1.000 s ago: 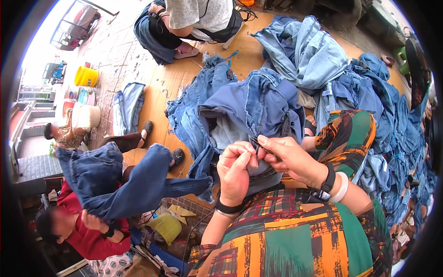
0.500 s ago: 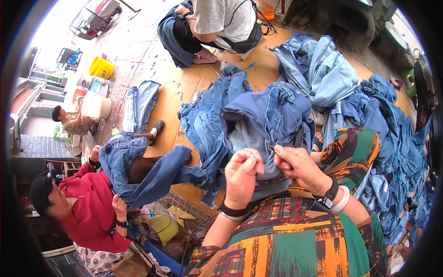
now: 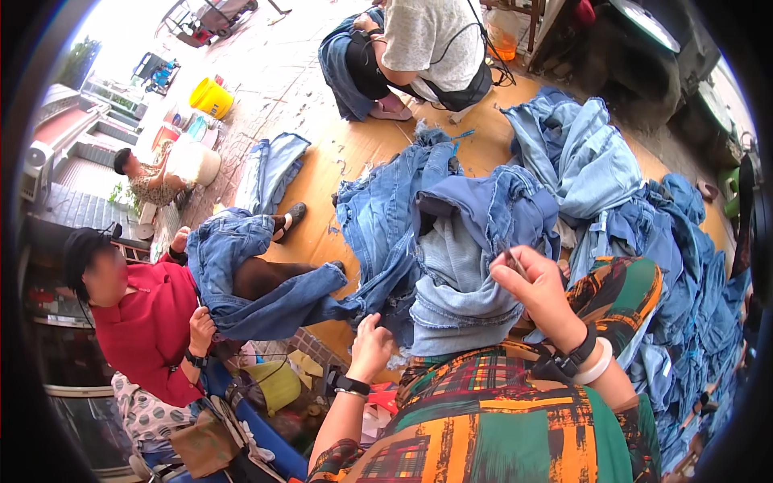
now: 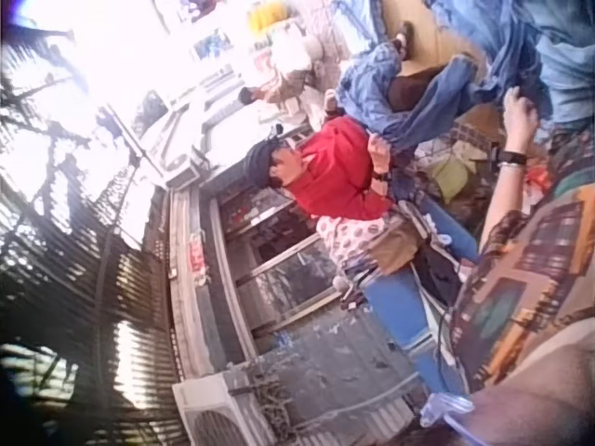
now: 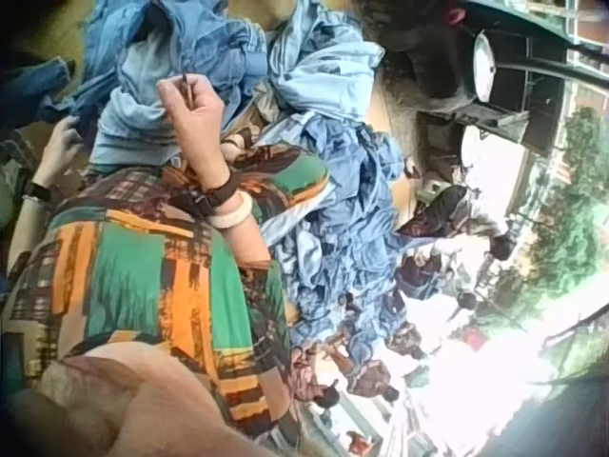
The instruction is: Trimming excess threads and applying brand labels to denim garments in a workshop.
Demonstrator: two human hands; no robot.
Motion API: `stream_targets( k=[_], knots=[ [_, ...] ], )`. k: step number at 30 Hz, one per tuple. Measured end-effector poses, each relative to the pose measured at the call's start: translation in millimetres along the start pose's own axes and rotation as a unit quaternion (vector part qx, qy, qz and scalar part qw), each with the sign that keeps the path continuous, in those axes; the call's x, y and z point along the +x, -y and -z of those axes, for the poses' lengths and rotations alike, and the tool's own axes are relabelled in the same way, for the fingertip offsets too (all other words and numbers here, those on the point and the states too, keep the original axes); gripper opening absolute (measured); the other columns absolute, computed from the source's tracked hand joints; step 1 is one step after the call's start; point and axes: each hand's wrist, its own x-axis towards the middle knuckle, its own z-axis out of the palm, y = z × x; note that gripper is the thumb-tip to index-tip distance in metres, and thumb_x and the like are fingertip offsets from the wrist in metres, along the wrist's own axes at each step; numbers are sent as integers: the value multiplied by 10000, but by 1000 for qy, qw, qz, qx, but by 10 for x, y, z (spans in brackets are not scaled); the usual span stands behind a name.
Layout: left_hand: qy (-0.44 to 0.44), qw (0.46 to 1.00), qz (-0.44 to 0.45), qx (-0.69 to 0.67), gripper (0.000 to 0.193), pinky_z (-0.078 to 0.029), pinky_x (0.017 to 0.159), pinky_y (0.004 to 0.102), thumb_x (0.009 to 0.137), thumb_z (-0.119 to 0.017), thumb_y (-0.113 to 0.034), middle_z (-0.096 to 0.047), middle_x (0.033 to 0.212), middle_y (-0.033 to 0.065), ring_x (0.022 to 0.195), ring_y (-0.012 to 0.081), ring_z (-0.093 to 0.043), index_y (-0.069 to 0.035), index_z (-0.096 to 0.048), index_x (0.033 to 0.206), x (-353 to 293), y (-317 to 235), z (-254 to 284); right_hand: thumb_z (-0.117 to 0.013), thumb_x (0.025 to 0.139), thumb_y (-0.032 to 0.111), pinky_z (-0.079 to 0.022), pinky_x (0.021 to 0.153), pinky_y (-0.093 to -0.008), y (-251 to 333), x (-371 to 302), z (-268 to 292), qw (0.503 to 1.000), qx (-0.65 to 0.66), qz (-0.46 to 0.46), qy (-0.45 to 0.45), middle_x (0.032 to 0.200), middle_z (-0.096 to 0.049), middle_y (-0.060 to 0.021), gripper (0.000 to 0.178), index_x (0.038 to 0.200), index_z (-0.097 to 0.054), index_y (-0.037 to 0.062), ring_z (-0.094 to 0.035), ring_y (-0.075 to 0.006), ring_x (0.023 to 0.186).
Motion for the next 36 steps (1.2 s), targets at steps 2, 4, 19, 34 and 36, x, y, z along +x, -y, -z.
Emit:
stream_targets(
  k=[2, 4, 19, 34, 36],
  knots=[
    [2, 993, 32, -115, 128, -428, 1008, 430, 754, -707, -106, -657, 1140, 160, 1222, 362, -527, -33, -678, 855, 126, -33, 80, -734, 862, 157, -331, 541, -192, 110, 162, -30, 990, -114, 77, -18, 709, -505, 65, 234, 1005, -606, 23, -409, 3, 633],
    [-48, 981, 62, -176, 94, -419, 1016, 414, 760, -698, -77, -652, 1150, 167, 1195, 347, -553, -13, -665, 820, 316, -278, 234, -749, 827, 155, -377, 549, -229, 221, 350, -107, 974, -194, 117, -30, 702, -556, -7, 309, 1060, -597, 22, -465, -45, 617],
    [-90, 902, -34, -422, 262, -438, 966, 285, 885, -644, -72, -685, 1053, 81, 1032, 167, -625, 21, -631, 1129, 1652, -1370, 650, -689, 873, 81, -350, 589, -177, 452, 614, -41, 990, -87, 104, -45, 759, -569, 76, 101, 944, -661, 14, -463, -2, 681],
    [41, 618, 154, -770, 145, -484, 812, 298, 943, -576, -142, -700, 955, 60, 877, 166, -641, -25, -654, 977, 1949, -1351, 433, -658, 890, 87, -202, 470, -182, 408, 591, 259, 999, 19, 32, -38, 669, -464, 103, 88, 951, -633, 29, -306, 14, 523],
    [-37, 709, 111, -695, 120, -481, 806, 292, 936, -590, -127, -696, 952, 50, 871, 160, -638, -28, -647, 971, 1909, -1370, 435, -665, 886, 91, -211, 475, -182, 443, 605, 161, 999, 5, 36, -34, 676, -480, 100, 87, 944, -637, 32, -318, 14, 528]
  ],
)
